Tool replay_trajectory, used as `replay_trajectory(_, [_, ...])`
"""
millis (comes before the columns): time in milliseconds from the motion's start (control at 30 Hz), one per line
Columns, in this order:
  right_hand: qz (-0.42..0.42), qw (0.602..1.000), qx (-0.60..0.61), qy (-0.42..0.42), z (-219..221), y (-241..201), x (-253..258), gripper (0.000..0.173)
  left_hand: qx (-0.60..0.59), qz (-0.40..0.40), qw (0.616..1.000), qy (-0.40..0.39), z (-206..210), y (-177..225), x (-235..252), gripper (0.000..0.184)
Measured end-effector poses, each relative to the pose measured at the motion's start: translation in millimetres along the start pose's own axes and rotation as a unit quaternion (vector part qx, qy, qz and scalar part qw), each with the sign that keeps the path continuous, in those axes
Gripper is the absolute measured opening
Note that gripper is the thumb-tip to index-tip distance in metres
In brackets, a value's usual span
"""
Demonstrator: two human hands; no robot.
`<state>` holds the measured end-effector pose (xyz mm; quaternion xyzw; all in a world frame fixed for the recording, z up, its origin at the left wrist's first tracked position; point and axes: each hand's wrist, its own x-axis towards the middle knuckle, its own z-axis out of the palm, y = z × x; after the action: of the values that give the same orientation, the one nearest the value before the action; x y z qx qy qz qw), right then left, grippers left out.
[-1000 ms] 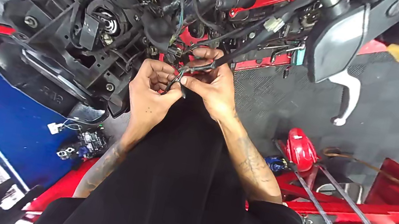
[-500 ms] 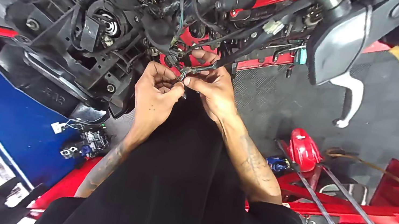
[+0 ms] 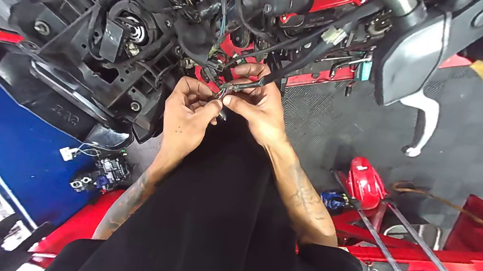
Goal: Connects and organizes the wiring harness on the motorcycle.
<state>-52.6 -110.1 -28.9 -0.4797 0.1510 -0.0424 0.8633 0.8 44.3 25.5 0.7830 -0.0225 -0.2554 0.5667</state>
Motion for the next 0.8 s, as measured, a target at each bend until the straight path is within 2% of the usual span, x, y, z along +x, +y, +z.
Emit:
replay_trajectory(100, [-0.028,0.981,-0.185,0.044,-5,-10,-12,0.046,0.049,0.043,0.998,0.023,1,1,-1,0.026])
replay_trajectory(167, [-0.026,0.962,-0.257,0.086,-7,-15,-25,0.026,0.055,0.056,0.996,0.030,2,3,-2,0.027])
replay_trajectory(200, [-0.020,0.962,-0.254,0.097,-7,-16,-32,0.015,0.055,0.057,0.996,0.031,2,3,-2,0.028])
replay_trajectory(267, [0.016,0.977,-0.198,0.077,-5,-19,-39,0.008,0.055,0.062,0.996,0.031,3,1,-1,0.028])
replay_trajectory(400, [0.071,0.992,-0.076,0.076,10,-10,-35,0.011,0.070,0.085,0.993,0.041,5,-1,-2,0.031])
replay_trajectory(800, [0.119,0.988,0.008,0.102,22,-8,-20,0.009,0.103,0.137,0.984,0.048,1,-6,-3,0.032])
